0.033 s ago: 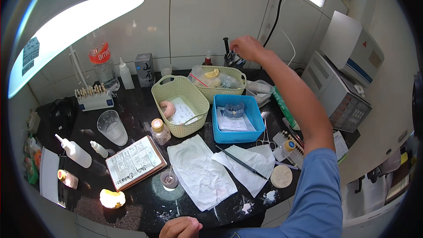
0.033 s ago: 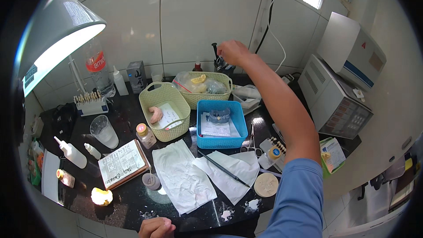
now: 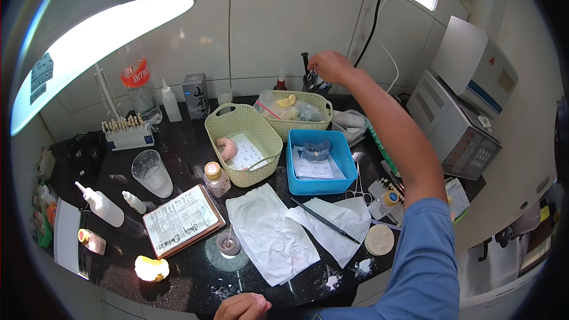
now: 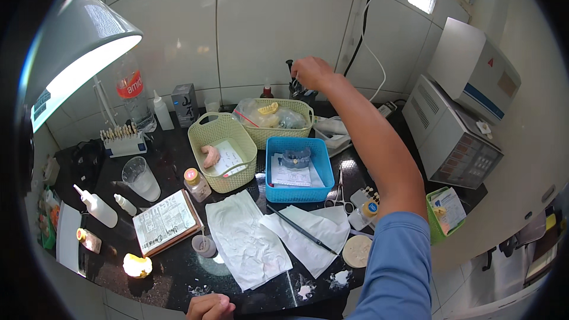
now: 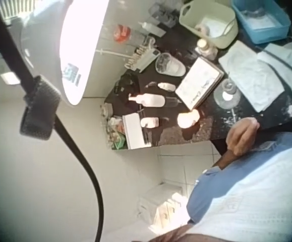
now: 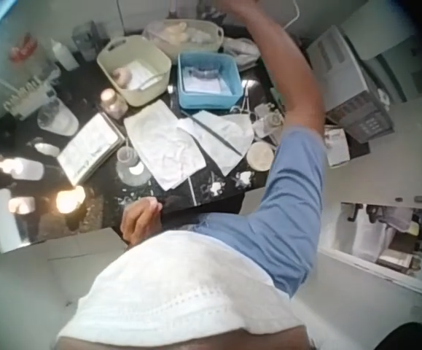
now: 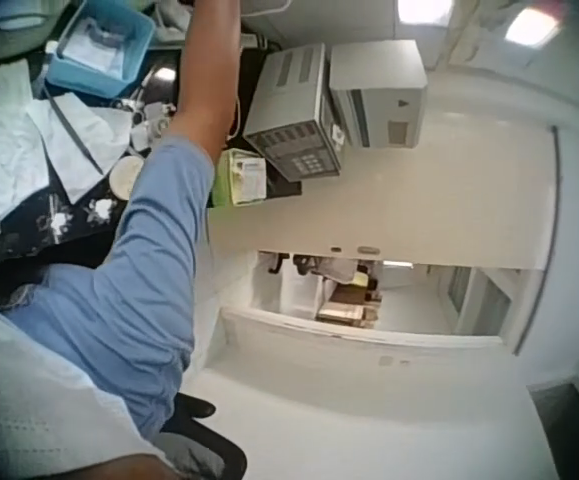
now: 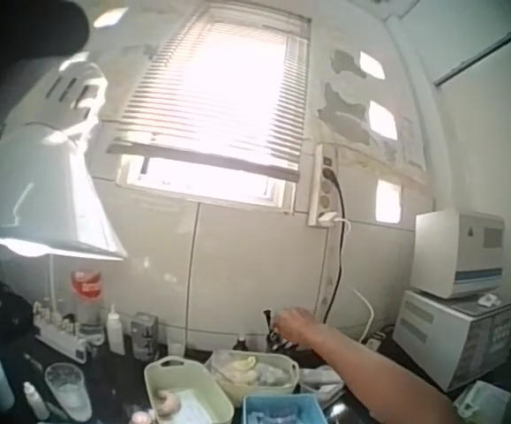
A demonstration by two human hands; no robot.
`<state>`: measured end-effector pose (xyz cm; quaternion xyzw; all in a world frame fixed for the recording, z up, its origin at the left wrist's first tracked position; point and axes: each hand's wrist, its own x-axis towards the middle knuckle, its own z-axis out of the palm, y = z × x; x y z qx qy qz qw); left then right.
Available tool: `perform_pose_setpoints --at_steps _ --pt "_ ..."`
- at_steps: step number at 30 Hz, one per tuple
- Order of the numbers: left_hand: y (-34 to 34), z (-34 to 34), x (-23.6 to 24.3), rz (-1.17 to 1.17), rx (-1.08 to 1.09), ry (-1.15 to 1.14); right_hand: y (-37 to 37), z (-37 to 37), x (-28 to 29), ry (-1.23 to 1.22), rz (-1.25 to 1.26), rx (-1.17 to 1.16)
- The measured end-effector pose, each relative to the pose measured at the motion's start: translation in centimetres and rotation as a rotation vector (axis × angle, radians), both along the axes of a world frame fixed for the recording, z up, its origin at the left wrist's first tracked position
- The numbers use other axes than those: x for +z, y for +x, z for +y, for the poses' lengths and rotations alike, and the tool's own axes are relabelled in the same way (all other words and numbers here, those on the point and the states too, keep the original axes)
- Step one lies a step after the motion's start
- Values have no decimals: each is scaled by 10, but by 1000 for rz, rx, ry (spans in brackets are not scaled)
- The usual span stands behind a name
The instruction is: The dental technician is applying stains and glaze to a dental crown prosthetic using a fine brush and a staining palette at a laboratory bench.
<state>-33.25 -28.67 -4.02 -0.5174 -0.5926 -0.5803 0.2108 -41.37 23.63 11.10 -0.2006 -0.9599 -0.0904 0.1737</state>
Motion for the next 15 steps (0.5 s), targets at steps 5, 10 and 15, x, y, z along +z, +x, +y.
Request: perform_pose_setpoints --at_steps 5,10,15 --pt "2 -7 -3 -6 82 -73 -21 7 -6 56 -171 -31" --pt "-1 -7 -3 17 42 -95 -21 9 -1 134 -198 9" --pt "-1 -7 -1 7 60 -96 -5 -1 27 169 -118 11"
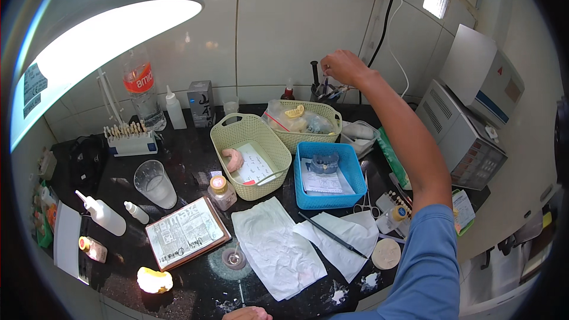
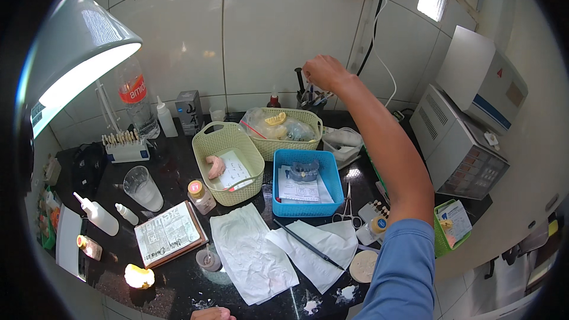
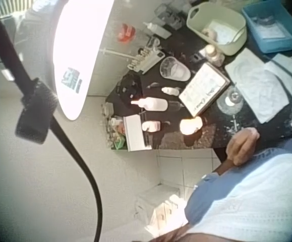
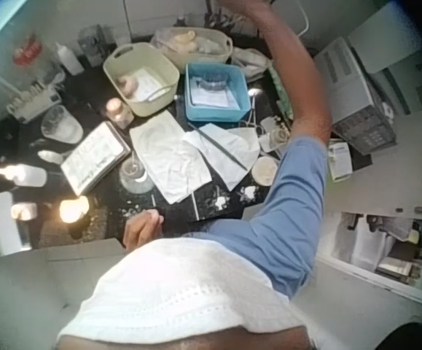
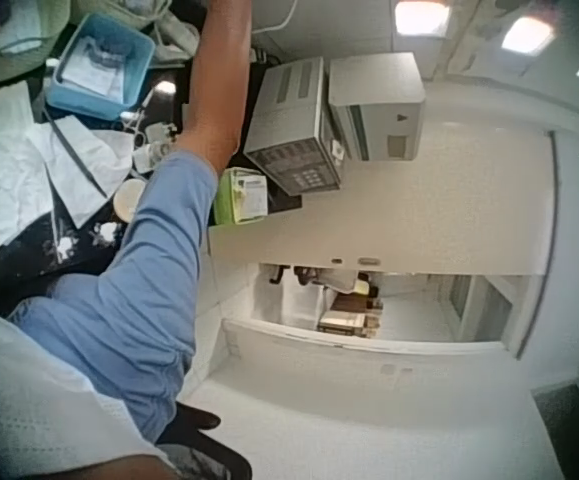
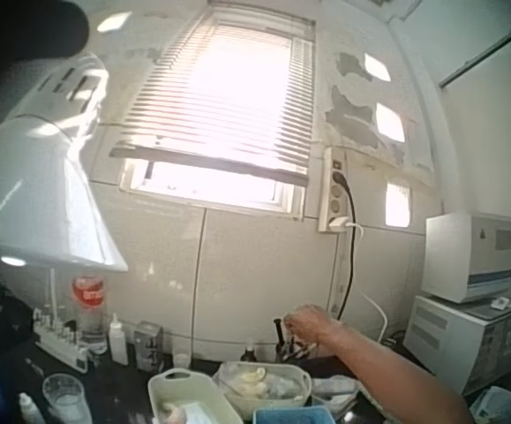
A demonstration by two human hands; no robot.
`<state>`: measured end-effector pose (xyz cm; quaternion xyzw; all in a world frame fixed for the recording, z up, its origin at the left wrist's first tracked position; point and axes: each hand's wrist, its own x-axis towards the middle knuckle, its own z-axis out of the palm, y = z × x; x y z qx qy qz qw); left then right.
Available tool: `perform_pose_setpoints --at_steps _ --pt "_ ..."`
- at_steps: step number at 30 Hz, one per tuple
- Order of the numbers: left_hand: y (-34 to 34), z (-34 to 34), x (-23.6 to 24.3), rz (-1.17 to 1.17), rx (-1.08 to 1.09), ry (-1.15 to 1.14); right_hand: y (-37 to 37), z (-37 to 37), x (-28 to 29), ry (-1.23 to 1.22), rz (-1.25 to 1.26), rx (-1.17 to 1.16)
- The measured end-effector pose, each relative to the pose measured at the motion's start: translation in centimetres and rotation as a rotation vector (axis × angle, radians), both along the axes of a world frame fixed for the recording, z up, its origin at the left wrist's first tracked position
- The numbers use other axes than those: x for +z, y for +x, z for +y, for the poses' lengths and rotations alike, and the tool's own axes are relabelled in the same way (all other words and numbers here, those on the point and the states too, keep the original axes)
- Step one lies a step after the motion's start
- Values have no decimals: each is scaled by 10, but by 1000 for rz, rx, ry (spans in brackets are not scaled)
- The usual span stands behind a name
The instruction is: The dental technician is applying stains and glaze to a dental crown prosthetic using a fine brush and a staining palette at a laboratory bench.
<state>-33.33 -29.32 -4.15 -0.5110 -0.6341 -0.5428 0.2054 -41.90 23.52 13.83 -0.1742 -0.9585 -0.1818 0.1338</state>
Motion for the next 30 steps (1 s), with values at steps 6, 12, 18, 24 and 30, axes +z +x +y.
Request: perform_pose_setpoints --at_steps 6,12,18,24,30 --pt "-1 7 4 -30 55 86 39 -6 32 100 118 91" --pt "1 4 -1 -51 112 104 103 -80 68 -80 356 -4" --pt "7 4 -5 -545 -280 293 181 -223 58 -613 498 56" --pt "45 16 27 -1430 -859 494 236 -386 -57 -1212 699 168" --pt "56 4 21 -1093 -583 282 259 -456 -158 -927 695 524"
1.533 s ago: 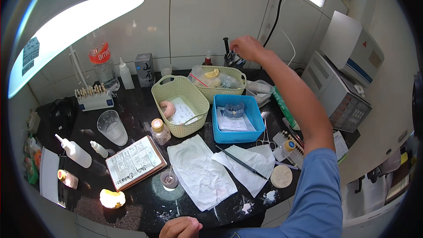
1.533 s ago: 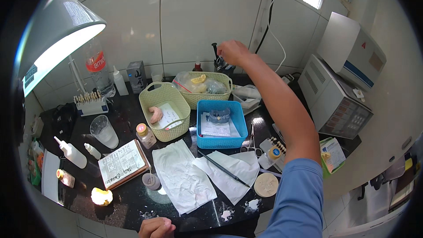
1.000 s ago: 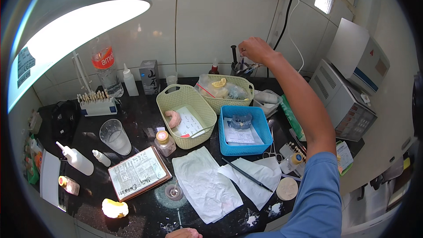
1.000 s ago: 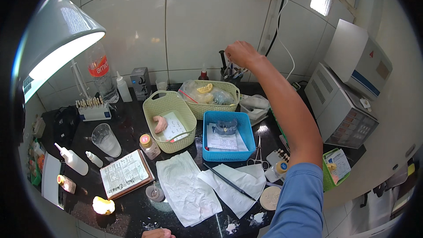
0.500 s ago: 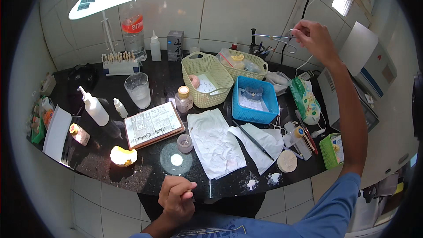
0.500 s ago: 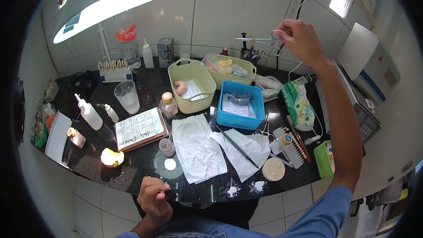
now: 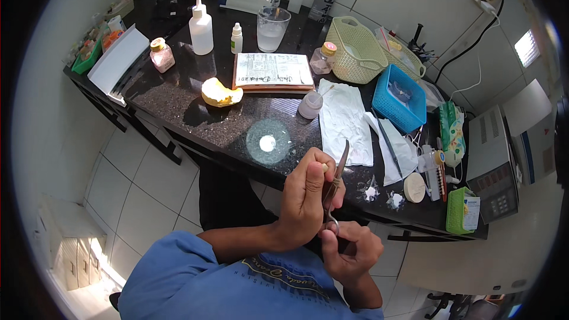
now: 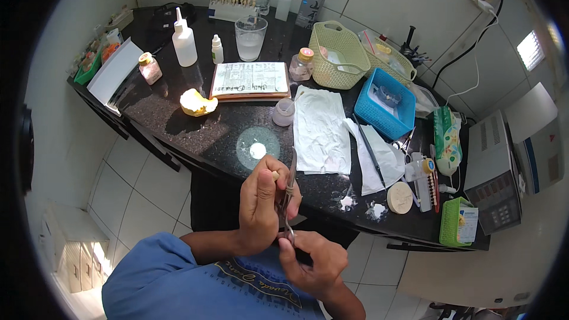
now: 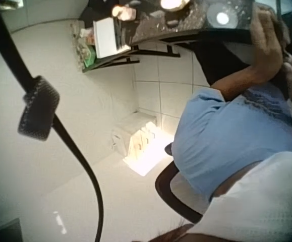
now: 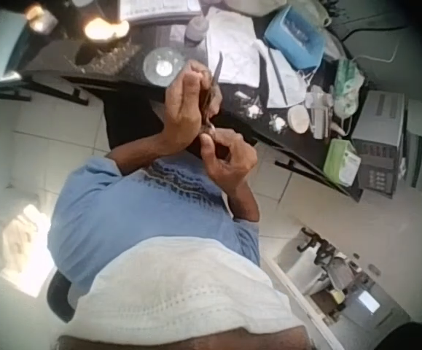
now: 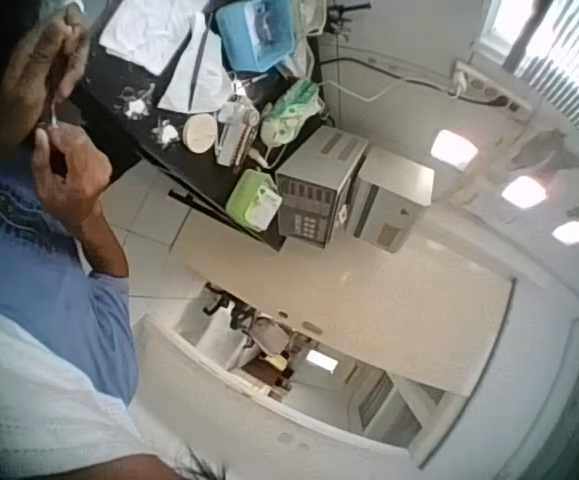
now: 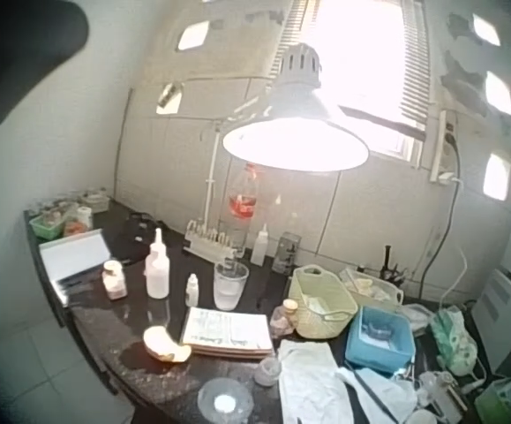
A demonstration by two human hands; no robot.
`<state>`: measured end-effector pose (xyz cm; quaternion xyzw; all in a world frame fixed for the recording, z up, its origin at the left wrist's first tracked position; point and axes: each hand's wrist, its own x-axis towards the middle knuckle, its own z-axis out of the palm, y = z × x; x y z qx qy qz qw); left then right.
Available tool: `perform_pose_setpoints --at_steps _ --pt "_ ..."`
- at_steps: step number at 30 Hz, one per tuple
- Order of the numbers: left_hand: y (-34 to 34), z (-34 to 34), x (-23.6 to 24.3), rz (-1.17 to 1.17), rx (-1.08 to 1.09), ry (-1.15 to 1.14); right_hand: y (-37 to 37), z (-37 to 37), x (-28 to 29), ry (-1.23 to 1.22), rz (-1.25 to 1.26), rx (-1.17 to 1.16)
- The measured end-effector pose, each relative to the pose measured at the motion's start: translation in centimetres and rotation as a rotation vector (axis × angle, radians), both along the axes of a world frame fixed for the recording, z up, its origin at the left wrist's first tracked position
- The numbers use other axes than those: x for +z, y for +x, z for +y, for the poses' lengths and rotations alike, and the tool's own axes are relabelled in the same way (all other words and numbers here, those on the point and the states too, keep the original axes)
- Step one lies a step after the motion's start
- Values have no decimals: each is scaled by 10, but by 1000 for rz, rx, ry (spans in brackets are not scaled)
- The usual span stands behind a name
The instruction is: The dental technician is applying stains and glaze to a dental crown prosthetic using a fine brush and a staining palette at a laboratory bench.
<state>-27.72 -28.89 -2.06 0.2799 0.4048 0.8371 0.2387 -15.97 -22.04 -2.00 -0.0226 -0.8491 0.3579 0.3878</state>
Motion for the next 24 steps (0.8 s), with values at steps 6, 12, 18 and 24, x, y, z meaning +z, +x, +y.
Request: perform_pose_setpoints --at_steps 6,12,18,24 --pt "-2 -36 -24 349 142 -176 -8 38 38 3 -72 -26" --pt "-30 -72 -23 480 368 -303 -97 71 70 443 -259 -86" --pt "-92 -84 -8 759 508 -590 -165 84 55 478 -571 -56" --pt "-122 -96 1 790 464 -861 -184 89 60 358 -483 -16"
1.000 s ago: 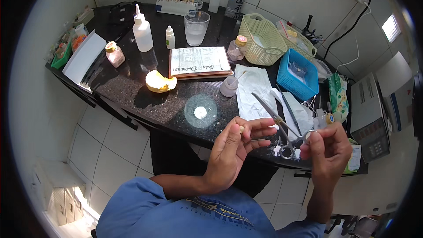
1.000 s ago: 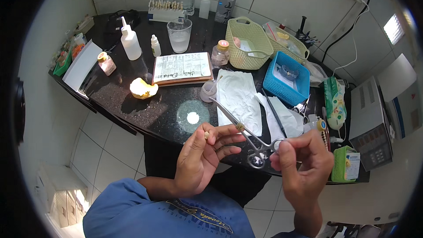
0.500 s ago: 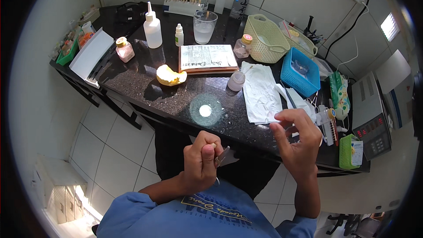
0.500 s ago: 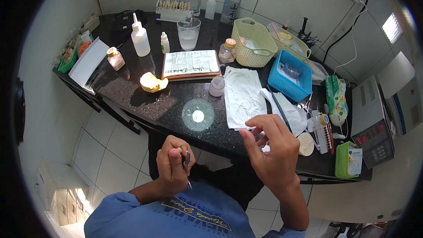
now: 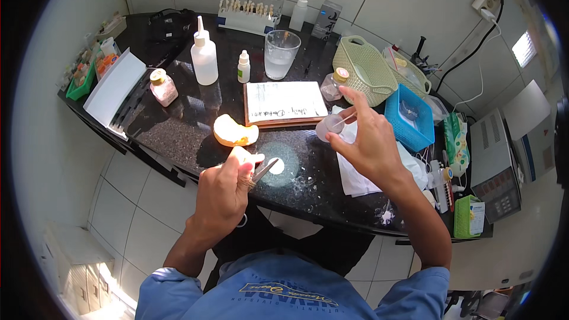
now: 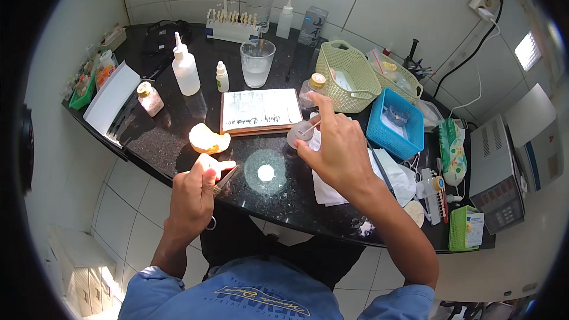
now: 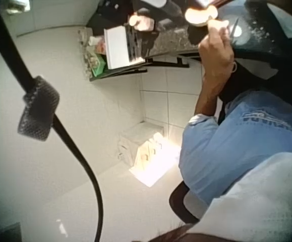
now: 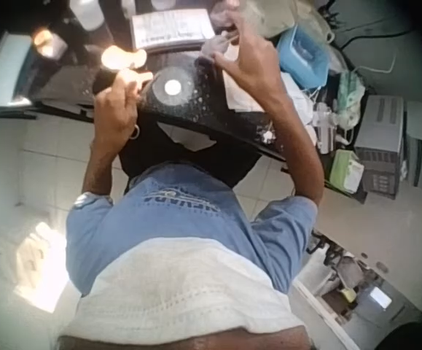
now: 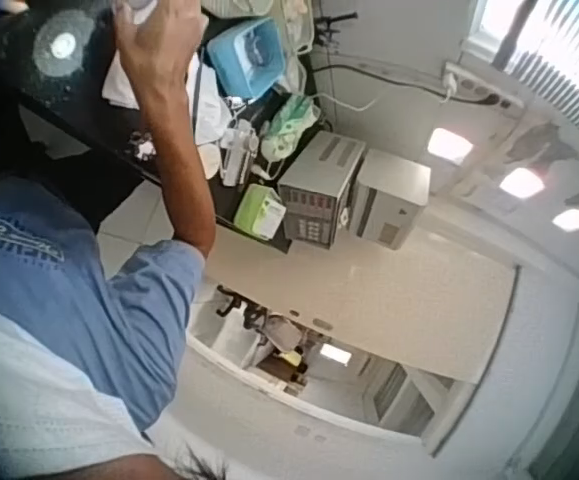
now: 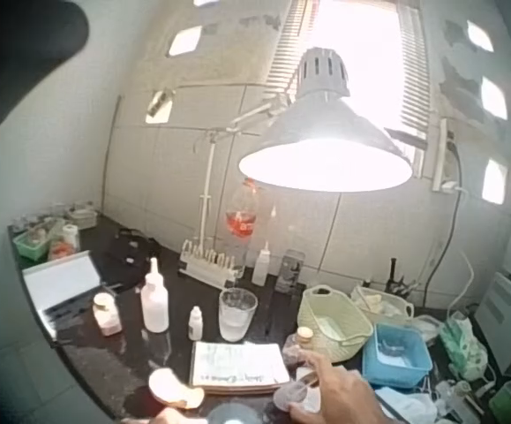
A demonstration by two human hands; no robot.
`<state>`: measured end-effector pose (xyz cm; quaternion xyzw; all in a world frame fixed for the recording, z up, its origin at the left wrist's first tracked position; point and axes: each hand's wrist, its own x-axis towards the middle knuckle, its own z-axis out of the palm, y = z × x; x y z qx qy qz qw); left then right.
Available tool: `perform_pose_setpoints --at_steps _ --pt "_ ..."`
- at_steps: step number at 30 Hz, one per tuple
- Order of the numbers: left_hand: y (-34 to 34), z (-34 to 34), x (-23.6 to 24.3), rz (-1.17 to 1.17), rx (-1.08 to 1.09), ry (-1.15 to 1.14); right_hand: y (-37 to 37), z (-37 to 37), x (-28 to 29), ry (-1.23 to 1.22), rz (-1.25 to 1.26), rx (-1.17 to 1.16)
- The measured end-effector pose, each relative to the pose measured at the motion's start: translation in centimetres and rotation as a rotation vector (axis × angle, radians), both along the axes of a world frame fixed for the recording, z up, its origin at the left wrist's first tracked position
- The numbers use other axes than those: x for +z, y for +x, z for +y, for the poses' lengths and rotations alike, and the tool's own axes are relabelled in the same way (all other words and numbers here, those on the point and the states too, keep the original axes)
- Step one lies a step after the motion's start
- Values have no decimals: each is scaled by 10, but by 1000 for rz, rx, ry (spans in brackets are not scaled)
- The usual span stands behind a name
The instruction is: The dental technician is applying stains and glaze to a dental crown prosthetic using a fine brush and a staining palette at a laboratory bench.
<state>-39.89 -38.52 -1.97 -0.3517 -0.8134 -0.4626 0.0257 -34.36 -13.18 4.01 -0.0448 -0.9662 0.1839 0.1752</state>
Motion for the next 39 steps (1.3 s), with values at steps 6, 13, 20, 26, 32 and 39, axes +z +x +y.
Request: perform_pose_setpoints --at_steps 6,13,20,26,32,39 --pt "-12 -4 -4 -56 84 82 -74 40 53 114 44 -28" --pt "-21 -10 5 -151 171 -25 -203 105 36 322 -188 27" --pt "-28 -22 -5 17 145 99 -224 97 18 385 -409 38" --pt "-31 -30 -2 131 51 108 -138 61 66 472 52 110" --pt "-47 -16 -3 122 122 20 -74 12 27 289 -184 516" --pt "-48 -6 3 67 266 -93 -84 21 -31 341 -36 525"
